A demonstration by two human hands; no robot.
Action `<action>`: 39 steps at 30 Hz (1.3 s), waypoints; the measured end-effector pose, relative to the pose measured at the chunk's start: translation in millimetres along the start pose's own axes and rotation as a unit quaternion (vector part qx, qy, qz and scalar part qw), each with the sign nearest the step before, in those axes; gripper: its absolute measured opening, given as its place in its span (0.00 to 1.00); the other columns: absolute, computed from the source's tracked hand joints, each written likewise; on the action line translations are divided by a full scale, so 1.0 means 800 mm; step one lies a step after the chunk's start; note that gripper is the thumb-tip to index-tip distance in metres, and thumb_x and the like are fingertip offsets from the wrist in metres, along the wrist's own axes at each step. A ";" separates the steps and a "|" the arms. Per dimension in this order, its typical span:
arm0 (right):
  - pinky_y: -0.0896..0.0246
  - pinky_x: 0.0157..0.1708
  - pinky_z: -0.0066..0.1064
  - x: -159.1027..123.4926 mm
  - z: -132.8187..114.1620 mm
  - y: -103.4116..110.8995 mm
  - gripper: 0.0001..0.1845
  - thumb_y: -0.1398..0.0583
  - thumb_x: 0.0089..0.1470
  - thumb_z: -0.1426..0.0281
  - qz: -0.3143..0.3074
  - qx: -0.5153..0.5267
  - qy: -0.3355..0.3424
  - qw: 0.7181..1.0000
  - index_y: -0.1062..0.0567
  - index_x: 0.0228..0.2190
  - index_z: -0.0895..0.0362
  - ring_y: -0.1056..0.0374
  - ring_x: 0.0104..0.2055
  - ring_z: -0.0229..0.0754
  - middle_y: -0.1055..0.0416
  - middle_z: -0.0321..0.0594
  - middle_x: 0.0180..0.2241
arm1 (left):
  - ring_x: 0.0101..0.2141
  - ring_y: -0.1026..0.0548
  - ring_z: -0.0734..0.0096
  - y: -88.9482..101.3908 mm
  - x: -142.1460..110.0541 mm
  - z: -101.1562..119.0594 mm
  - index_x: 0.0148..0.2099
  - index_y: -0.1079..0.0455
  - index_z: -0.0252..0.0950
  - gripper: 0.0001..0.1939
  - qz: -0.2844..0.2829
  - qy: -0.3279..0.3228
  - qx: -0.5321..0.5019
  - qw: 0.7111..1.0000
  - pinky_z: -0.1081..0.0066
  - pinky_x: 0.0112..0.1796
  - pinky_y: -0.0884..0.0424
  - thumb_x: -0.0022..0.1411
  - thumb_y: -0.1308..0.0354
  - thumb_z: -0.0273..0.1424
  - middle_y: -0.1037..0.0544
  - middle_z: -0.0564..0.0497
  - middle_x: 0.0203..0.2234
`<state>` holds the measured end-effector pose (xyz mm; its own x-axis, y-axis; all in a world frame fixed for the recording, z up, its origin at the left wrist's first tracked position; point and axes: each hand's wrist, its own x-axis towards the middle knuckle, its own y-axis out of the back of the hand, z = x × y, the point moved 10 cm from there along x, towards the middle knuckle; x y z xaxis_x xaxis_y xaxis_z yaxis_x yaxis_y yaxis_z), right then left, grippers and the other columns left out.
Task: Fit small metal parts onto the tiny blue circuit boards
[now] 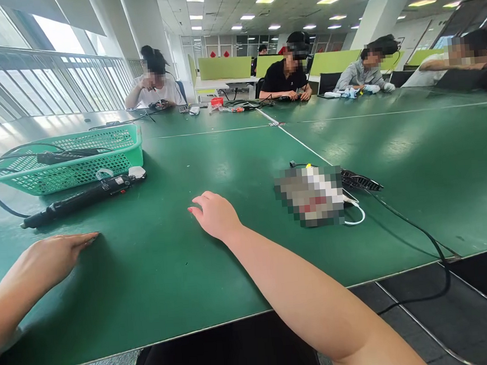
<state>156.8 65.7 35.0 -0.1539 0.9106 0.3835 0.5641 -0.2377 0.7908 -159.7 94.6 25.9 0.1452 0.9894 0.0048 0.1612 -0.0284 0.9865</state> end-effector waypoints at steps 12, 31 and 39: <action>0.38 0.35 0.31 -0.001 0.004 -0.003 0.17 0.48 0.62 0.66 -0.017 0.003 -0.002 1.000 0.26 0.48 0.57 0.32 0.36 0.37 0.28 0.43 0.45 | 0.44 0.25 0.56 0.005 -0.023 -0.020 0.48 0.30 0.41 0.24 0.050 0.029 0.007 0.998 0.64 0.45 0.33 0.64 0.63 0.43 0.24 0.45 0.47; 0.37 0.37 0.32 -0.001 0.002 -0.014 0.17 0.48 0.61 0.68 -0.053 0.017 0.008 0.998 0.27 0.49 0.57 0.32 0.36 0.37 0.28 0.42 0.45 | 0.56 0.33 0.59 -0.010 -0.012 0.000 0.44 0.43 0.42 0.09 0.005 0.105 -0.273 0.956 0.60 0.55 0.41 0.61 0.55 0.36 0.34 0.47 0.60; 0.36 0.40 0.33 0.003 0.006 -0.014 0.17 0.48 0.60 0.70 -0.058 0.010 -0.004 0.998 0.26 0.47 0.57 0.31 0.39 0.40 0.27 0.43 0.45 | 0.57 0.34 0.69 0.004 0.041 0.183 0.41 0.42 0.39 0.04 -0.004 0.000 -0.605 0.797 0.65 0.56 0.41 0.63 0.54 0.31 0.31 0.42 0.57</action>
<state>153.8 72.4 24.7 -0.2126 0.9347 0.2849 0.5584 -0.1230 0.8204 -11.8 106.3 5.0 0.1482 0.9890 -0.0023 -0.8960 0.1353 0.4229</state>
